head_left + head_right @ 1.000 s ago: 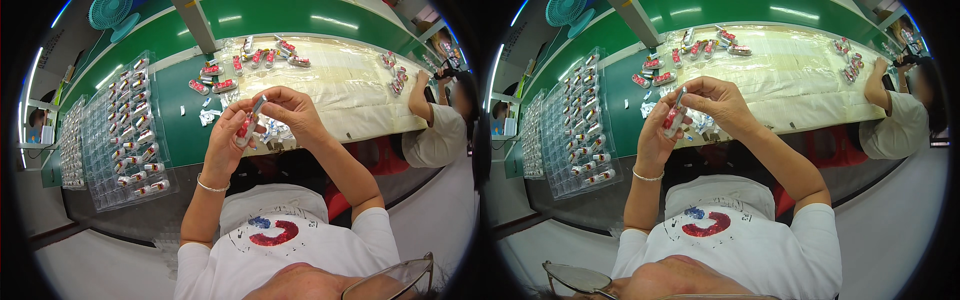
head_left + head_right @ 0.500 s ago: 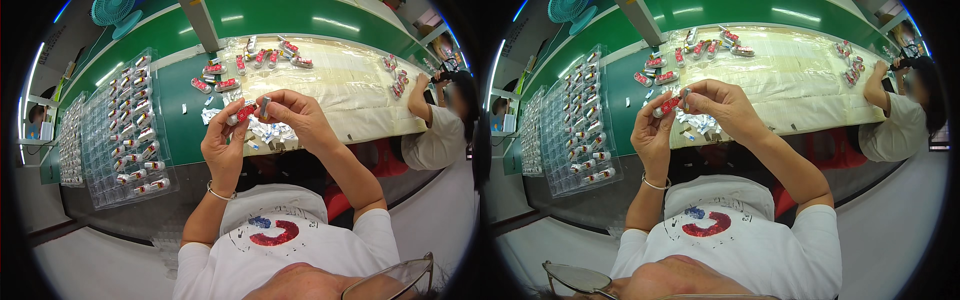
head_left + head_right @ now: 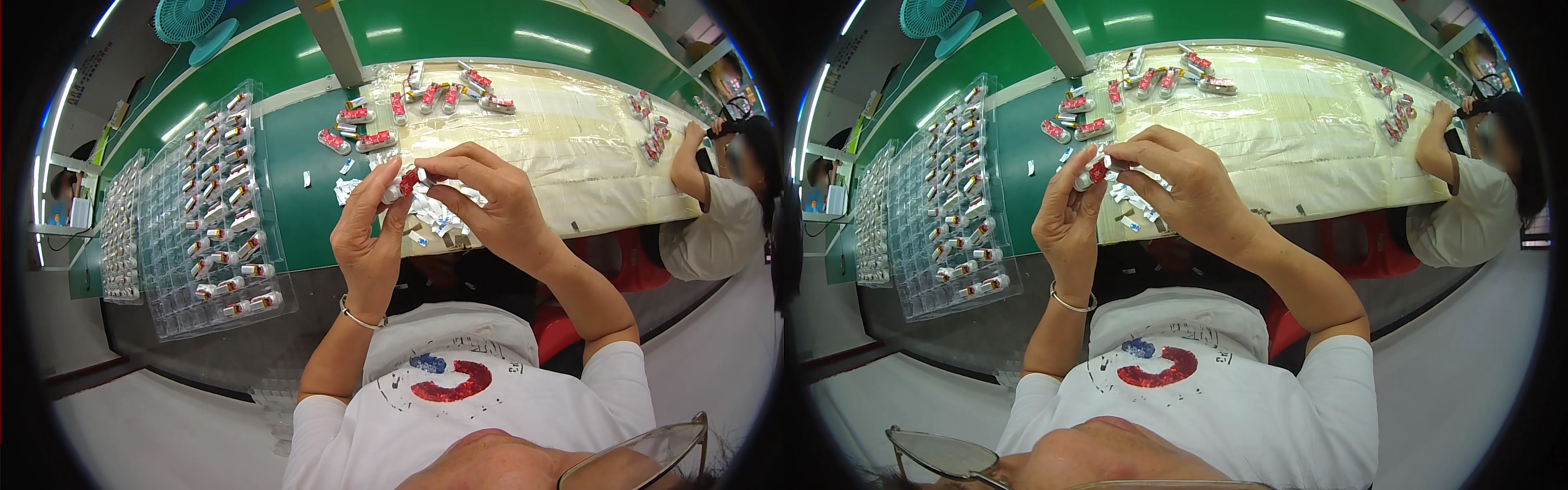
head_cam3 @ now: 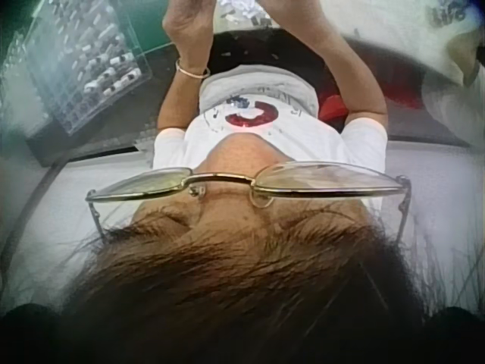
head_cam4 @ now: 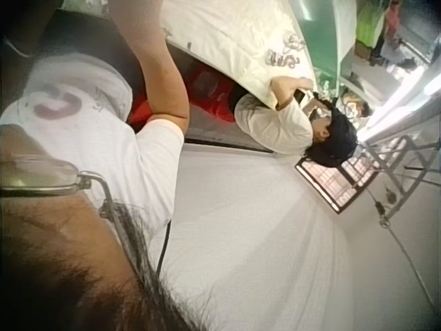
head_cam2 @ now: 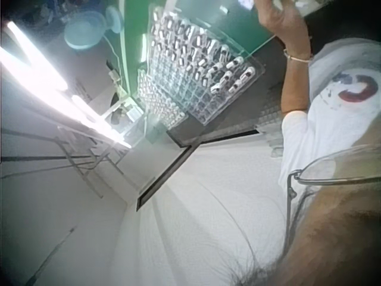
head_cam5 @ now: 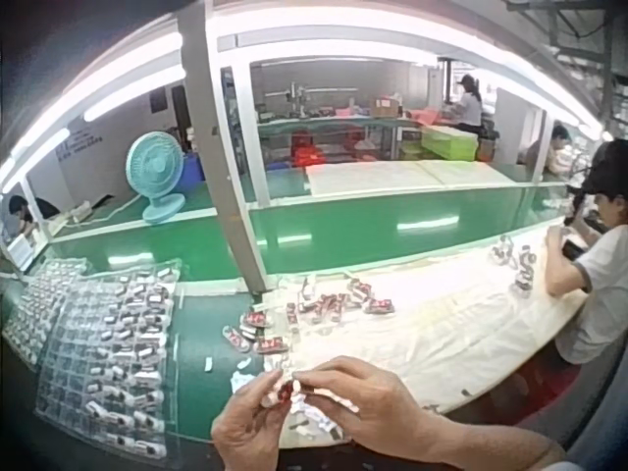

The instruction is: The person repeatedly picks up small cylindrical batteries and white plastic holders from a table, inserts the batteries into the holders, and places the assembled units into a clear plastic tray. The process is repetitive and performed by hand at a workstation.

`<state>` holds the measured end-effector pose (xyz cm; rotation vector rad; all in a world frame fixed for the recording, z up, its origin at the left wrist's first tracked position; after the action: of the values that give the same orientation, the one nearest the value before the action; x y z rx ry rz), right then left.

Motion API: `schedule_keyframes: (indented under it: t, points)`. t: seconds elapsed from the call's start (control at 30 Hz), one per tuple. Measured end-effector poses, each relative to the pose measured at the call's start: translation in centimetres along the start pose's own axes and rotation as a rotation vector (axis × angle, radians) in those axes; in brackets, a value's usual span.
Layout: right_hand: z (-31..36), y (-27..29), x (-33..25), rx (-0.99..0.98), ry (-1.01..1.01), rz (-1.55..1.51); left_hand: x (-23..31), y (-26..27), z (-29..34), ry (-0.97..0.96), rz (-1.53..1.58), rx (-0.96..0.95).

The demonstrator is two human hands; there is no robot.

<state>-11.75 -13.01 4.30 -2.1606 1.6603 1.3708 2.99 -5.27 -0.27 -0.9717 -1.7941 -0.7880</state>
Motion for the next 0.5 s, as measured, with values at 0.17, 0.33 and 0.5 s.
schedule_keyframes:
  t: [0.17, 0.33, 0.5]
  points:
    - [-0.3, -0.25, -0.64, -0.029, 0.181, 0.167, 0.4, -0.16, 0.15, 0.105, 0.19, -0.004]
    - [-0.14, -0.47, -0.8, -0.039, 0.238, 0.221, 0.59, 0.23, 0.18, 0.145, 0.21, -0.032]
    - [0.05, -0.58, -0.93, -0.023, 0.225, 0.215, 0.8, 0.37, 0.19, 0.149, 0.23, -0.04]
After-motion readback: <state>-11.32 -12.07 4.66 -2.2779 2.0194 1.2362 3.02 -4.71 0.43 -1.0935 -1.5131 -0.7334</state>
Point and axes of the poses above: each hand's wrist, its own z-axis away from the middle knuckle, its own y-axis out of the back of the hand, x = y × z, the point moved 4 cm from there along -z, towards the middle knuckle, and after that the axes turned 6 degrees about y, right-handed, at the moved point
